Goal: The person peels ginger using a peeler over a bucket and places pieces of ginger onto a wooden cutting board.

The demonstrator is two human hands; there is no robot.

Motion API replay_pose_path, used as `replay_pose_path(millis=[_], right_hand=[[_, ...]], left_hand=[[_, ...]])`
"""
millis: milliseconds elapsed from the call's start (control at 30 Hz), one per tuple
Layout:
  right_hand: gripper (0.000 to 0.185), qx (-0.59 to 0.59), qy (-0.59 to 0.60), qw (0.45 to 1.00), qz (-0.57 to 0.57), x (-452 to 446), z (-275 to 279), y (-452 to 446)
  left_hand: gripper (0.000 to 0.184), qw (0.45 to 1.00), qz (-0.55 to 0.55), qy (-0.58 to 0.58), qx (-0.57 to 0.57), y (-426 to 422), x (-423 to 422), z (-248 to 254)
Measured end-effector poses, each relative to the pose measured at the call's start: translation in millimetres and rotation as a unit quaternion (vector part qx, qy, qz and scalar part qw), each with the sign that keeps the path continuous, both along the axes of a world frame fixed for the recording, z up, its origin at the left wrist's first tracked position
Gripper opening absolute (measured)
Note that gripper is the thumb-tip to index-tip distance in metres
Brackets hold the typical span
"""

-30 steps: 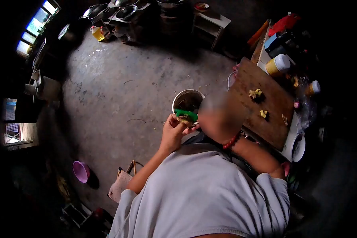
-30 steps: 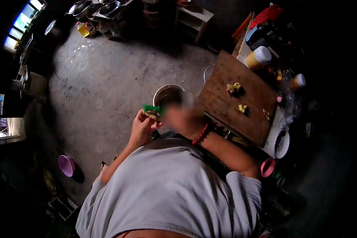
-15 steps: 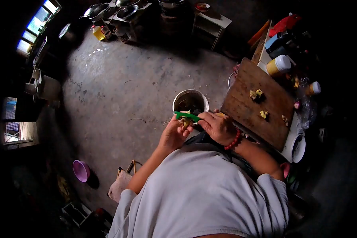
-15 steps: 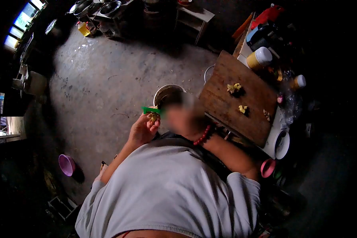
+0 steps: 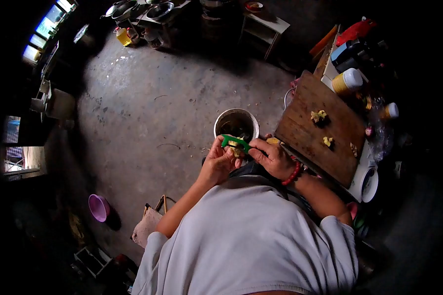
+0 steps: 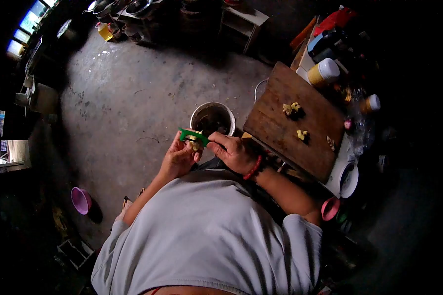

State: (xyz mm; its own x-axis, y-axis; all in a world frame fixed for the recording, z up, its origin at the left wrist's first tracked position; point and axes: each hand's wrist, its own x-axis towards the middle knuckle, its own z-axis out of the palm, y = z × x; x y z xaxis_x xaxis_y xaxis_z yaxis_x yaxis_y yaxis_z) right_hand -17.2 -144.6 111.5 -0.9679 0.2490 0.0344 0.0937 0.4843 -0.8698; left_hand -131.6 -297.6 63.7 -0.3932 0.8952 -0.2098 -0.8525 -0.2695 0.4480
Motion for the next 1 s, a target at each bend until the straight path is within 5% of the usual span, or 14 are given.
replay_pose_path(millis=[167, 367, 600, 667, 767, 833, 900, 967, 1000], right_hand=[[0.013, 0.143, 0.08, 0.986, 0.015, 3, -6, 5], [0.012, 0.362, 0.074, 0.929, 0.007, 1, 1, 7], [0.015, 0.309, 0.094, 0.946, -0.042, 2, 7, 3], [0.014, 0.133, 0.067, 0.988, -0.03, -1, 2, -1], [0.015, 0.044, 0.025, 0.999, 0.001, -6, 6, -4], [0.015, 0.056, 0.012, 0.998, 0.007, -6, 4, 0], [0.014, 0.068, -0.001, 0.998, 0.011, -6, 4, 2], [0.016, 0.256, 0.056, 0.965, -0.006, -6, 7, 0], [0.016, 0.257, 0.056, 0.965, -0.004, -6, 10, -1]], left_hand=[[0.035, 0.999, -0.017, 0.046, -0.007, -1, 4, 7], [0.036, 0.999, -0.017, -0.046, 0.02, -3, 4, -3], [0.04, 0.996, -0.009, -0.092, 0.007, -7, -1, 4], [0.04, 0.996, -0.006, -0.089, 0.014, -5, 0, 5], [0.039, 0.998, 0.002, -0.062, -0.006, -2, 1, 6], [0.039, 0.994, 0.048, -0.001, -0.096, -3, 5, 13], [0.038, 0.998, 0.032, -0.016, -0.056, -7, 1, 3], [0.038, 0.999, 0.014, -0.033, -0.017, -11, 0, -3], [0.039, 0.999, -0.003, -0.051, -0.003, -11, -1, 1]])
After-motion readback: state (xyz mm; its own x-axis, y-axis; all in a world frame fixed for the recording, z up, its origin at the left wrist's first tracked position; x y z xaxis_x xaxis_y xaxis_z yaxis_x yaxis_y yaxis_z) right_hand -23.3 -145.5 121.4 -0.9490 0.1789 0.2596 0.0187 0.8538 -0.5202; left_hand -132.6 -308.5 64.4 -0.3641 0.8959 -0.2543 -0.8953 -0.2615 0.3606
